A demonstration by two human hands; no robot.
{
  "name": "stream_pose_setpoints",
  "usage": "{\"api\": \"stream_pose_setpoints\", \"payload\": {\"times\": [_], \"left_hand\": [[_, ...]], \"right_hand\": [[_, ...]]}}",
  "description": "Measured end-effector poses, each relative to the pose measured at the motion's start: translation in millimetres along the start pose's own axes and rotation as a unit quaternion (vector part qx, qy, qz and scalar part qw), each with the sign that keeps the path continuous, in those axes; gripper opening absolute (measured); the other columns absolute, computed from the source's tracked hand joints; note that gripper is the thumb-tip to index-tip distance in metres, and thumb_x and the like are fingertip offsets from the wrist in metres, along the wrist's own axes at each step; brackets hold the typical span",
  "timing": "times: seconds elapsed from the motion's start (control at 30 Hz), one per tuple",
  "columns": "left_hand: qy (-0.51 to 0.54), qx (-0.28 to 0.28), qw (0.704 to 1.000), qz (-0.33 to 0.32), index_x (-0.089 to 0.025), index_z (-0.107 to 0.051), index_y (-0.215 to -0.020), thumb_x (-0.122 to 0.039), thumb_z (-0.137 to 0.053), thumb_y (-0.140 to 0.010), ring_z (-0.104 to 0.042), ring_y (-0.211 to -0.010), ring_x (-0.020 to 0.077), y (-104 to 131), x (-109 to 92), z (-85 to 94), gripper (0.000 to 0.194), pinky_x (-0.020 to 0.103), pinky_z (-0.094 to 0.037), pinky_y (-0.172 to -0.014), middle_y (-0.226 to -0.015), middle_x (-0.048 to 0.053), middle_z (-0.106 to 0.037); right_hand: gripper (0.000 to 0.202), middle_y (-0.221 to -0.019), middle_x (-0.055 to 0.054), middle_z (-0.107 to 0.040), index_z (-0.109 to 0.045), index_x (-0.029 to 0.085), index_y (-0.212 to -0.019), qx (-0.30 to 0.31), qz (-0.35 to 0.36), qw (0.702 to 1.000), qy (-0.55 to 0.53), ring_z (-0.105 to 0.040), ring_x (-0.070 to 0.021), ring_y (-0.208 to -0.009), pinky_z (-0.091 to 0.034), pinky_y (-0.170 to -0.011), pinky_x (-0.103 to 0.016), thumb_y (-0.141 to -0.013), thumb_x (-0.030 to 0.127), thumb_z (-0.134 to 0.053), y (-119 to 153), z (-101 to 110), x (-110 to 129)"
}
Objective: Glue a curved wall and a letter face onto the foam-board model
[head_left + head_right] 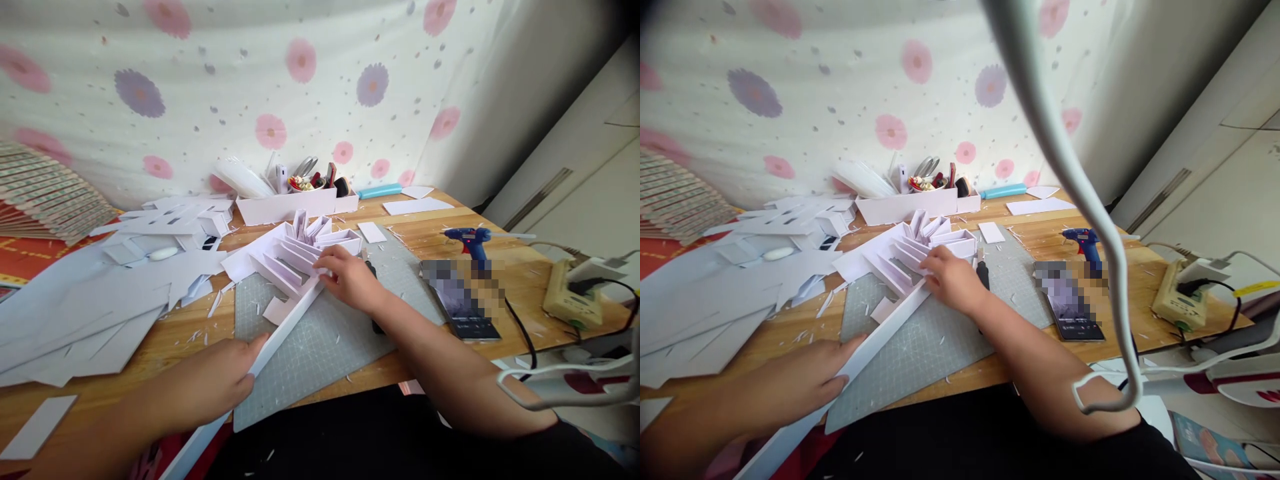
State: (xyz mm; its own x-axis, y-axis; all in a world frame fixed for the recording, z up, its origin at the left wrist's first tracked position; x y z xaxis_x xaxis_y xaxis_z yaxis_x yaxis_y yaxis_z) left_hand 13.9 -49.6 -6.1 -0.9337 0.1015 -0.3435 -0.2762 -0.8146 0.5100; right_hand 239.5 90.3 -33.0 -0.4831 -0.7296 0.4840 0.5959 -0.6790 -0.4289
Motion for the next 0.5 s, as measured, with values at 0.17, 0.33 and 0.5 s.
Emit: {"api": "stream_pose_setpoints", "payload": {"times": [0.17, 0.33, 0.5], "left_hand": [[0.004, -0.008, 1.000, -0.009, -0.028, -0.060, -0.116, -0.019, -0.041, -0.079, -0.065, -0.068, 0.0231, 0, -1, 0.4, 0.042, 0.028, -0.039, -0.058, -0.076, 0.002, -0.068], [-0.015, -0.013, 1.000, -0.010, -0.026, -0.061, -0.112, -0.019, -0.043, -0.077, -0.061, -0.062, 0.0226, -1, -3, 3.8, 0.039, 0.028, -0.035, -0.054, -0.071, 0.002, -0.065], [-0.073, -0.009, 0.997, -0.022, -0.024, -0.061, -0.103, -0.020, -0.044, -0.079, -0.064, -0.068, 0.0248, -1, -4, 11.1, 0.030, 0.029, -0.037, -0.058, -0.076, 0.003, -0.067]], "right_hand": [[0.030, -0.124, -0.011, -0.062, -0.065, 0.016, -0.118, 0.151, 0.106, 0.983, -0.021, -0.066, -0.0208, -0.098, -0.052, -0.086, -0.032, -0.087, 0.016, -0.063, 9, -22, 44], [0.023, -0.112, -0.011, -0.066, -0.065, 0.014, -0.113, 0.213, 0.093, 0.972, 0.032, -0.066, -0.0205, -0.092, -0.049, -0.080, -0.031, -0.093, 0.022, -0.059, 10, -37, 52], [0.017, -0.102, -0.009, -0.066, -0.066, 0.014, -0.102, 0.223, 0.086, 0.969, 0.070, -0.064, -0.0189, -0.085, -0.046, -0.073, -0.029, -0.096, 0.026, -0.057, 8, -42, 51]]}}
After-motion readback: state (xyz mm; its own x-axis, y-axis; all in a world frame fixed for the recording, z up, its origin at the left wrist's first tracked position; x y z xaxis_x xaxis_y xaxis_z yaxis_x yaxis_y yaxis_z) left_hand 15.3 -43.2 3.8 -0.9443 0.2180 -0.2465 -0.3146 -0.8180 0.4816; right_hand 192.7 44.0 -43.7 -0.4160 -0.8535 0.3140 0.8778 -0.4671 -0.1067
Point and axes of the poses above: each hand's wrist, its own y-axis away from the middle knuckle, its own z-axis out of the back of the hand, x = y × z, the point moved 2 cm from there along -y, towards the middle knuckle
